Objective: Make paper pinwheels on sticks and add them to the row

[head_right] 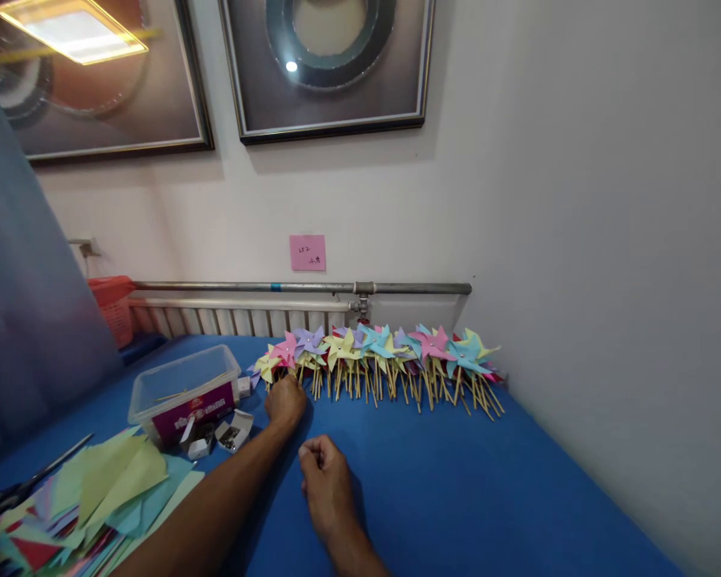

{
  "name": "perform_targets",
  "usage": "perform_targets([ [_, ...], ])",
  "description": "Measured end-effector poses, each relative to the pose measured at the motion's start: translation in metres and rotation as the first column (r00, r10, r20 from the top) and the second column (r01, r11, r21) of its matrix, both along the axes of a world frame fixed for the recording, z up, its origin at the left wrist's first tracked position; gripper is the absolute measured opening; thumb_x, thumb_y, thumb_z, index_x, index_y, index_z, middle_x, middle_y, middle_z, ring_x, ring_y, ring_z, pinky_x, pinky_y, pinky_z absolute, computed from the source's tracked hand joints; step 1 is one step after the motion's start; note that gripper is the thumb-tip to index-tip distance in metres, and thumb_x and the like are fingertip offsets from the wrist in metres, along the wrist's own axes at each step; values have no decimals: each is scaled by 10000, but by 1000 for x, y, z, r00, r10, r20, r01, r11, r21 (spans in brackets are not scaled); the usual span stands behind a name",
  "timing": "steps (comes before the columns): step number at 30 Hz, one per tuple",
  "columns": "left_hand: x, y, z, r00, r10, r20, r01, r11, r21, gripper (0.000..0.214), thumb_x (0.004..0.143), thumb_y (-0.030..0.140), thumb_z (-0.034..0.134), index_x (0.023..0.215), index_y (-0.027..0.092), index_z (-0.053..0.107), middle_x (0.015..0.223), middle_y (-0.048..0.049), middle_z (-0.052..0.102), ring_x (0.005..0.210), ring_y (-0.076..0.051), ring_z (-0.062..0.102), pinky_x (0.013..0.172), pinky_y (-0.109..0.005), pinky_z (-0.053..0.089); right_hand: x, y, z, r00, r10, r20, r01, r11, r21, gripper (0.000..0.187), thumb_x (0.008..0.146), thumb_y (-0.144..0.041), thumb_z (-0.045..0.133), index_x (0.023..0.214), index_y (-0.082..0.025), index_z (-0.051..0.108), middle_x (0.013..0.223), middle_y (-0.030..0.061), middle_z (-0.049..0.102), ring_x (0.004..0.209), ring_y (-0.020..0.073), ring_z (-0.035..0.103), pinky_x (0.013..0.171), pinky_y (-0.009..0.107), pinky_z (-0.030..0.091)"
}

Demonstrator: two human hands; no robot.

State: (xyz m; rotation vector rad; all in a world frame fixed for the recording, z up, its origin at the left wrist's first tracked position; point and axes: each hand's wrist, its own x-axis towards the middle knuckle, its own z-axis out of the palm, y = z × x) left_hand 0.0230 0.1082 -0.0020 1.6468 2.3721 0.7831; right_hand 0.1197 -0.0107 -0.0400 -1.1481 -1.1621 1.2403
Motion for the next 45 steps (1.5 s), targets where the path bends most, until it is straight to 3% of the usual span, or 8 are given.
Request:
perform_targets([
  [8, 2, -3, -9, 999, -35, -21, 34, 999, -19, 317, 950, 245, 465, 1032, 115, 742, 1038, -214, 741, 998, -298, 704, 839, -352, 494, 1, 0, 1, 1000, 22, -7, -22, 1000, -3, 234, 786, -455, 625, 737, -243, 540, 510, -82, 432, 421, 100, 379, 421, 229, 286],
  [14, -2, -12, -4, 998, -55, -12, 55, 998, -19, 284, 933, 256, 515, 1044, 121, 738, 1046, -206, 742, 1006, -301, 701, 837, -350, 486, 1, 0, 2, 1000, 25, 3, -25, 1000, -1, 252, 775, -475, 636, 731, -244, 547, 493, -84, 422, 409, 105, 381, 410, 232, 282],
  [20, -11, -46, 2, 985, -167, 32, 169, 984, -49, 225, 894, 291, 578, 960, 154, 744, 1016, -145, 759, 997, -264, 688, 789, -306, 448, 1, 0, 1, 1000, 19, -9, -19, 1000, 25, 296, 791, -517, 639, 727, -244, 545, 507, -77, 435, 401, 104, 381, 406, 234, 278],
  [26, -34, -116, -12, 869, -494, -18, 489, 864, -123, 184, 863, 273, 566, 806, 182, 716, 839, -67, 759, 808, -195, 678, 660, -273, 379, 2, -3, 5, 995, -3, 98, -6, 995, 99, 381, 829, -578, 551, 661, -246, 470, 535, -73, 393, 463, 116, 352, 456, 249, 293],
  [30, -40, -145, -29, 788, -604, -116, 608, 794, 0, 168, 873, 202, 525, 834, 189, 688, 834, -52, 737, 779, -177, 668, 659, -271, 388, 3, -7, 7, 979, -40, 200, -5, 976, 220, 425, 860, -593, 509, 635, -241, 431, 574, -59, 386, 557, 133, 361, 535, 260, 336],
  [34, -38, -145, -42, 679, -641, -357, 711, 696, 103, 184, 878, 151, 495, 904, 178, 676, 829, -81, 715, 723, -194, 660, 626, -296, 406, 3, -8, 3, 967, -43, 250, -23, 966, 257, 454, 880, -614, 488, 637, -247, 379, 594, -57, 378, 584, 138, 363, 551, 263, 334],
  [38, -38, -137, -48, 614, -622, -485, 762, 628, 160, 132, 848, 140, 537, 894, 187, 651, 772, -69, 688, 657, -198, 641, 585, -300, 410, 4, -6, -1, 959, -28, 284, -50, 963, 265, 434, 909, -595, 449, 658, -246, 392, 619, -48, 409, 608, 148, 394, 580, 273, 353],
  [45, -44, -132, -50, 608, -584, -537, 758, 628, 176, 85, 859, 151, 549, 834, 193, 618, 747, -64, 675, 640, -184, 636, 581, -282, 418, 2, -5, -3, 949, -42, 312, -48, 960, 276, 422, 923, -571, 443, 659, -249, 373, 623, -54, 385, 608, 146, 367, 579, 273, 338],
])
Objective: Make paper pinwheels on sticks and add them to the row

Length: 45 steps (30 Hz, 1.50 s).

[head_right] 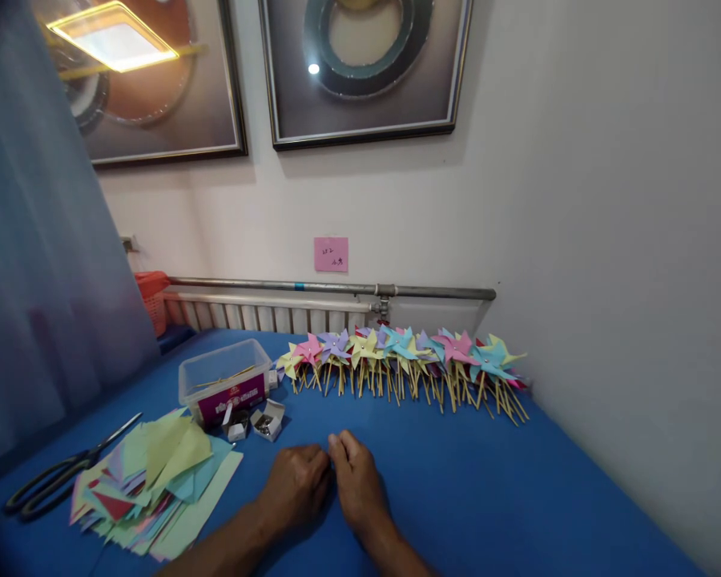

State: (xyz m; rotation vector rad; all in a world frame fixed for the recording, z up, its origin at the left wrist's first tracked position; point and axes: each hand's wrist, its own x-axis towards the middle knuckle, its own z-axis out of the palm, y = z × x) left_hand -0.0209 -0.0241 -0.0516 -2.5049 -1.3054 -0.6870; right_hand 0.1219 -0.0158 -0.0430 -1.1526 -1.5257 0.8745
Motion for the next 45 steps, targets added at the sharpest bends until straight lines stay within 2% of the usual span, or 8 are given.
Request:
perform_targets([
  [6, 0, 3, 0, 1000, 23, 17, -22, 999, -28, 92, 848, 145, 548, 801, 196, 608, 733, -54, 677, 622, -184, 632, 567, -289, 403, 0, 1, -5, 1000, 7, 23, -7, 1000, -14, 420, 934, -574, 436, 677, -246, 386, 630, -57, 401, 611, 143, 377, 583, 268, 327],
  [18, 0, 3, 3, 998, 18, 56, -17, 1000, -25, 106, 852, 128, 530, 825, 197, 606, 718, -46, 671, 606, -183, 625, 543, -292, 361, -1, -10, 7, 1000, 24, 1, -24, 999, -35, 423, 916, -587, 440, 670, -248, 384, 634, -56, 385, 620, 147, 379, 587, 269, 329],
  [28, -1, 1, 5, 996, 80, 28, -77, 991, -110, 106, 863, 162, 531, 827, 201, 623, 740, -63, 677, 628, -183, 631, 558, -288, 379, 1, -8, 3, 1000, 9, -7, -9, 998, -69, 410, 922, -565, 450, 670, -249, 380, 611, -62, 377, 590, 142, 364, 565, 268, 327],
  [36, -8, -2, 14, 990, 141, 20, -136, 975, -173, 150, 909, 203, 508, 845, 188, 642, 798, -70, 705, 682, -190, 657, 584, -289, 382, 3, -7, -3, 1000, 1, 20, 0, 998, -59, 416, 923, -585, 447, 686, -244, 418, 600, -63, 389, 574, 137, 368, 538, 259, 318],
  [45, -6, -5, 22, 987, 160, -23, -161, 957, -243, 162, 927, 244, 504, 890, 181, 648, 857, -84, 709, 744, -200, 669, 638, -285, 418, 4, -10, 5, 1000, 6, -5, -6, 997, -83, 427, 902, -601, 457, 665, -246, 429, 565, -72, 373, 531, 132, 347, 510, 261, 315],
])
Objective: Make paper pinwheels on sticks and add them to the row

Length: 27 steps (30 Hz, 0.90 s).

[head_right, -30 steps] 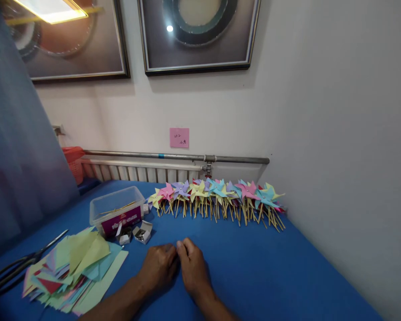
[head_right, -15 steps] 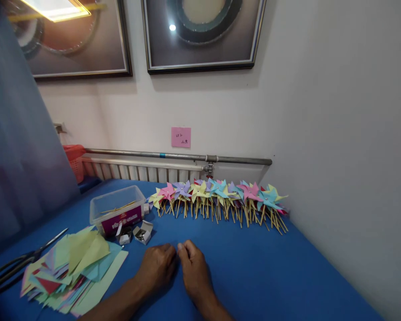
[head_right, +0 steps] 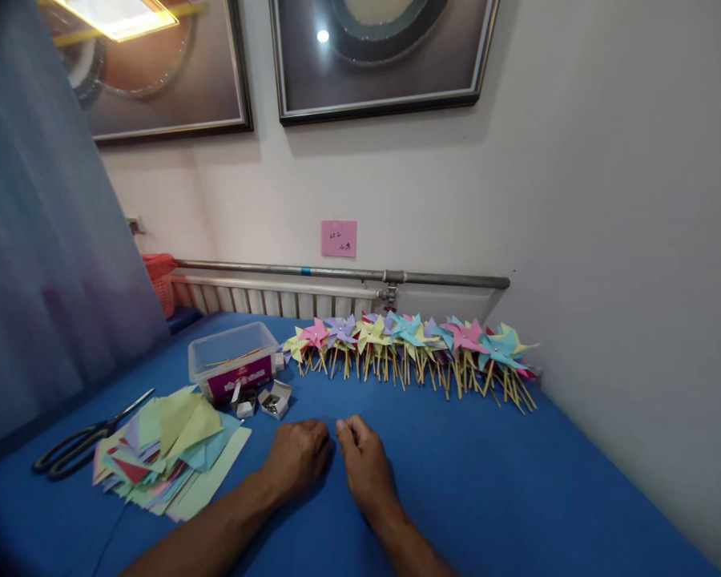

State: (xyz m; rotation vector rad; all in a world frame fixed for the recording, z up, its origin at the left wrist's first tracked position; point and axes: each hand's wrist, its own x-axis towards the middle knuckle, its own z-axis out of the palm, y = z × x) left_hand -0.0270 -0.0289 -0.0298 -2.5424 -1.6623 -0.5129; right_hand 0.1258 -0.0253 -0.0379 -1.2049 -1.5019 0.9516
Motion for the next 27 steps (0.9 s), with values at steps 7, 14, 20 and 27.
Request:
perform_targets([
  [7, 1, 0, 3, 1000, 1, -11, -1, 999, -44, 178, 941, 264, 487, 908, 179, 640, 886, -93, 699, 766, -206, 666, 656, -293, 429, 3, -1, 3, 1000, -13, -25, 13, 1000, -12, 432, 875, -626, 484, 675, -243, 477, 558, -69, 384, 515, 135, 339, 501, 265, 318],
  [14, 4, 0, -2, 999, 15, -30, -16, 1000, -20, 201, 951, 264, 467, 918, 180, 646, 891, -96, 698, 769, -219, 668, 665, -301, 438, 5, -4, 7, 999, -21, -33, 21, 1000, 4, 438, 869, -620, 502, 645, -244, 470, 534, -69, 384, 501, 134, 338, 494, 271, 325],
  [20, 10, 2, -5, 998, 13, -65, -12, 1000, 22, 197, 943, 241, 466, 897, 174, 646, 863, -104, 692, 730, -222, 663, 630, -308, 429, 6, -5, 3, 999, 6, -45, -6, 1000, -12, 416, 874, -604, 500, 671, -242, 476, 539, -77, 384, 490, 126, 338, 484, 261, 312],
  [27, 6, -1, -5, 996, -5, -89, 10, 999, 54, 167, 942, 250, 488, 916, 177, 635, 880, -101, 689, 758, -216, 658, 643, -312, 429, 6, -3, 4, 999, -11, -33, 12, 1000, 28, 422, 870, -608, 492, 661, -242, 465, 549, -70, 388, 505, 130, 352, 495, 265, 316],
])
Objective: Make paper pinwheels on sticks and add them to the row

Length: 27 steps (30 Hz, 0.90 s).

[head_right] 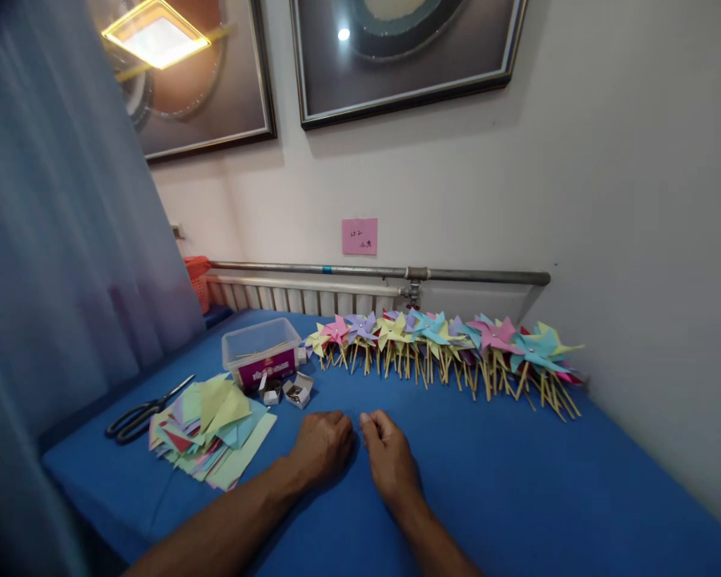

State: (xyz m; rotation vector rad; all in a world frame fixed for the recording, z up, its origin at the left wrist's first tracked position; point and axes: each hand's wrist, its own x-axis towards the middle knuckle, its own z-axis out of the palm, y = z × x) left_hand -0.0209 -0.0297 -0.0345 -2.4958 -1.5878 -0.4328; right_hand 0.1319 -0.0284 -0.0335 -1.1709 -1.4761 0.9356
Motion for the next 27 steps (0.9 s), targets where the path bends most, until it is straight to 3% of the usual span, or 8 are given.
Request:
perform_targets([
  [7, -10, -13, 17, 999, -12, -30, 14, 996, 86, 192, 946, 248, 496, 855, 178, 650, 834, -89, 672, 736, -203, 624, 662, -314, 430, 12, 6, 3, 995, -92, -21, 92, 995, -39, 423, 856, -619, 497, 649, -252, 464, 526, -72, 386, 466, 132, 352, 474, 271, 308],
  [12, -55, -56, 25, 967, 147, 207, -206, 929, 307, 200, 953, 218, 476, 853, 204, 648, 866, -80, 658, 801, -200, 608, 755, -317, 458, 15, 4, 6, 992, -126, -7, 126, 990, -66, 406, 860, -590, 487, 640, -250, 451, 540, -66, 394, 477, 130, 360, 479, 270, 323],
  [14, -89, -72, 26, 909, 253, 331, -377, 839, 392, 179, 956, 244, 481, 956, 200, 655, 992, -98, 677, 908, -219, 621, 836, -333, 467, 13, 3, 6, 994, -112, 6, 113, 991, -67, 408, 862, -588, 478, 636, -250, 441, 545, -65, 387, 486, 131, 360, 479, 269, 318],
  [16, -125, -80, 31, 798, 421, 431, -591, 684, 427, 214, 949, 299, 492, 1041, 179, 644, 1084, -124, 673, 1025, -258, 612, 928, -380, 451, 10, 4, 5, 995, -97, 17, 98, 994, -57, 406, 864, -581, 475, 634, -250, 434, 548, -66, 380, 490, 129, 352, 483, 269, 311],
  [18, -157, -80, 38, 634, 599, 489, -772, 518, 367, 303, 942, 355, 479, 1104, 150, 633, 1137, -149, 662, 1093, -295, 593, 970, -427, 429, 7, 4, 4, 996, -90, 25, 91, 995, -43, 397, 863, -571, 478, 635, -249, 433, 548, -67, 374, 493, 128, 345, 489, 270, 310],
  [20, -180, -75, 46, 505, 733, 457, -863, 446, 238, 374, 929, 417, 481, 1108, 138, 654, 1131, -161, 670, 1097, -336, 585, 938, -465, 432, 6, 4, 3, 995, -92, 28, 93, 995, -43, 391, 862, -567, 476, 638, -250, 433, 545, -68, 366, 490, 128, 339, 488, 270, 309],
  [24, -198, -61, 51, 485, 768, 418, -852, 524, 25, 371, 902, 450, 497, 990, 164, 717, 1143, -150, 697, 1125, -371, 575, 927, -493, 430, 7, 3, 3, 995, -94, 31, 96, 994, -52, 398, 863, -581, 466, 642, -251, 436, 543, -68, 375, 486, 131, 351, 486, 269, 306],
  [27, -194, -58, 49, 520, 665, 536, -802, 596, 40, 272, 868, 372, 514, 858, 193, 720, 1136, -121, 716, 1145, -344, 579, 968, -470, 424, 8, 3, 3, 994, -103, 44, 105, 993, -58, 411, 860, -596, 462, 642, -249, 435, 542, -69, 380, 486, 131, 360, 489, 265, 308],
])
